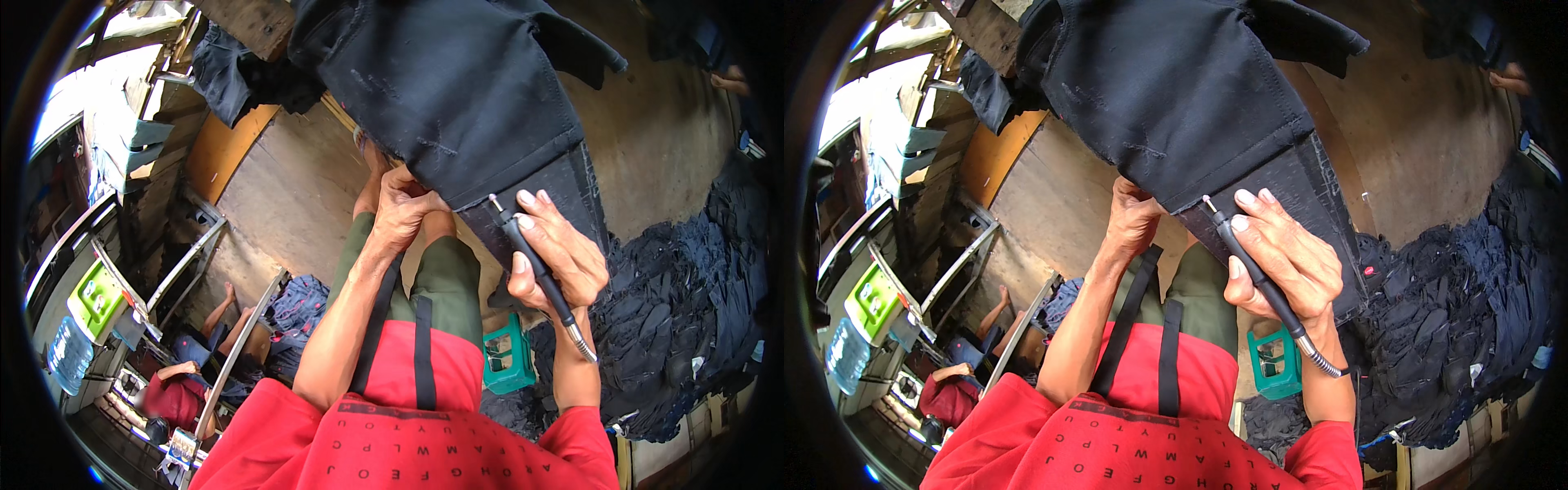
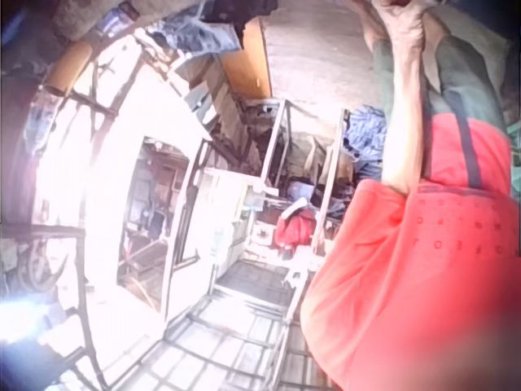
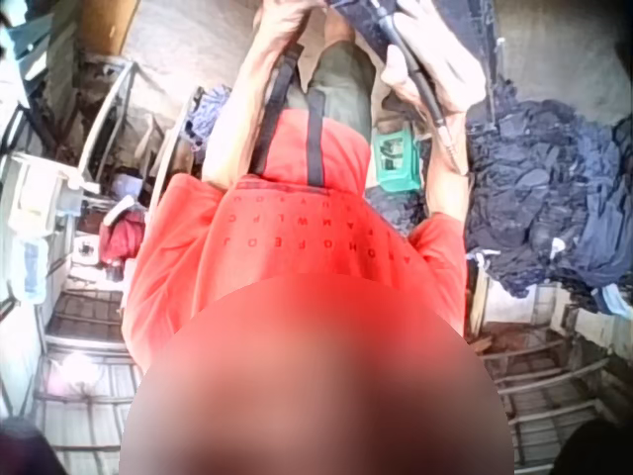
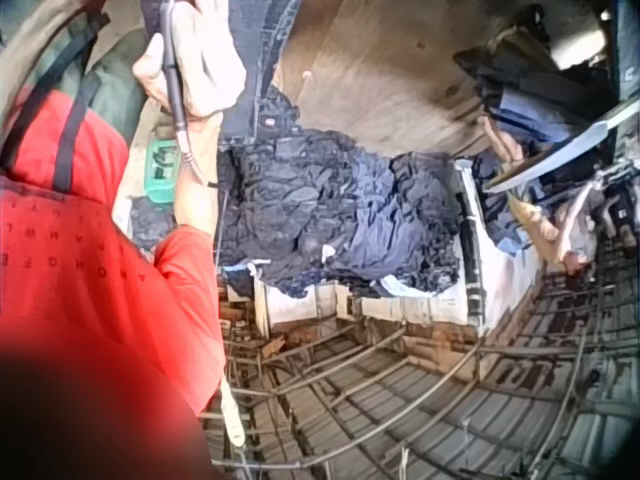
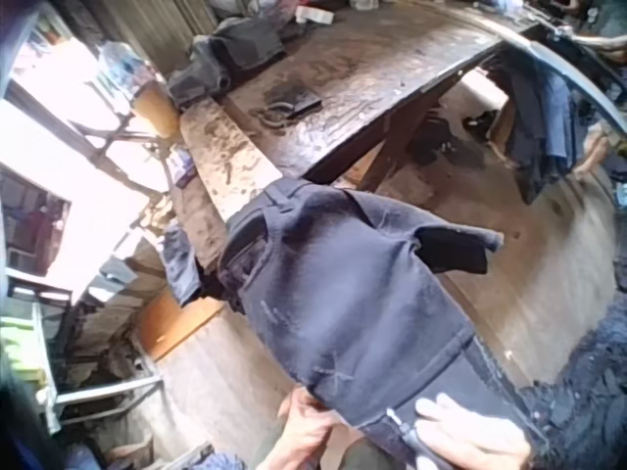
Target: The person uses a rotary grinding tool to abrade the surface of black denim shorts, focusing on the front panels and leg hems. They repeatedly reposition the shorts and work along seams and edges to create a worn appearance.
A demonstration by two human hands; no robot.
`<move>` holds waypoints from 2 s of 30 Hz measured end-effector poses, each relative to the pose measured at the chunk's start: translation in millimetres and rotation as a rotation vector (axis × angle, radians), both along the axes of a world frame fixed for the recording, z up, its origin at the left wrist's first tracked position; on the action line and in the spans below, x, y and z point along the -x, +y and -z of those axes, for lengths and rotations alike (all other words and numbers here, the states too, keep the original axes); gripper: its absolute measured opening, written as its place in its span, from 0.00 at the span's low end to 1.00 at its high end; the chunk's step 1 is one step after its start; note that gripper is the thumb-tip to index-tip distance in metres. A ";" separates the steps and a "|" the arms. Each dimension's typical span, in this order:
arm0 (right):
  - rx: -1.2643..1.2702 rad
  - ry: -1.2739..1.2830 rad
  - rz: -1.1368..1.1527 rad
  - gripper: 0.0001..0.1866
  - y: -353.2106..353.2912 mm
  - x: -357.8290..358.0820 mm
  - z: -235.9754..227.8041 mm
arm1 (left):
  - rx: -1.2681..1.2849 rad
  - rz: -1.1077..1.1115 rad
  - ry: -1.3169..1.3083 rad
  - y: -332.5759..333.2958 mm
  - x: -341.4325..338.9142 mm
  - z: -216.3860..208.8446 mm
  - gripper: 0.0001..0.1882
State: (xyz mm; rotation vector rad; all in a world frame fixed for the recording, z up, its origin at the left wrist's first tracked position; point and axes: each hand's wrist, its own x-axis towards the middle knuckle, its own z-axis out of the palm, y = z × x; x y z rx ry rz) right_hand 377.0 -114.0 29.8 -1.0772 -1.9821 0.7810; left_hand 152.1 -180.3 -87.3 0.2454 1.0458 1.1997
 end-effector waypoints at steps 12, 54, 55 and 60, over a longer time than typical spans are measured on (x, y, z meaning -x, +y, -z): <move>0.016 -0.019 -0.013 0.14 -2.0 -1.8 -0.5 | 0.004 -0.039 -0.007 -2.9 -1.4 2.0 0.22; 0.013 -0.054 0.163 0.19 -2.5 -8.7 2.7 | -0.011 -0.041 -0.026 0.4 -1.8 -6.6 0.21; 0.029 -0.063 0.149 0.20 -3.1 -9.7 1.6 | -0.011 -0.033 -0.030 0.5 -1.5 -6.3 0.21; 0.058 -0.089 0.121 0.21 -3.1 -15.8 -2.0 | 0.007 -0.027 -0.022 1.9 -2.1 -7.7 0.21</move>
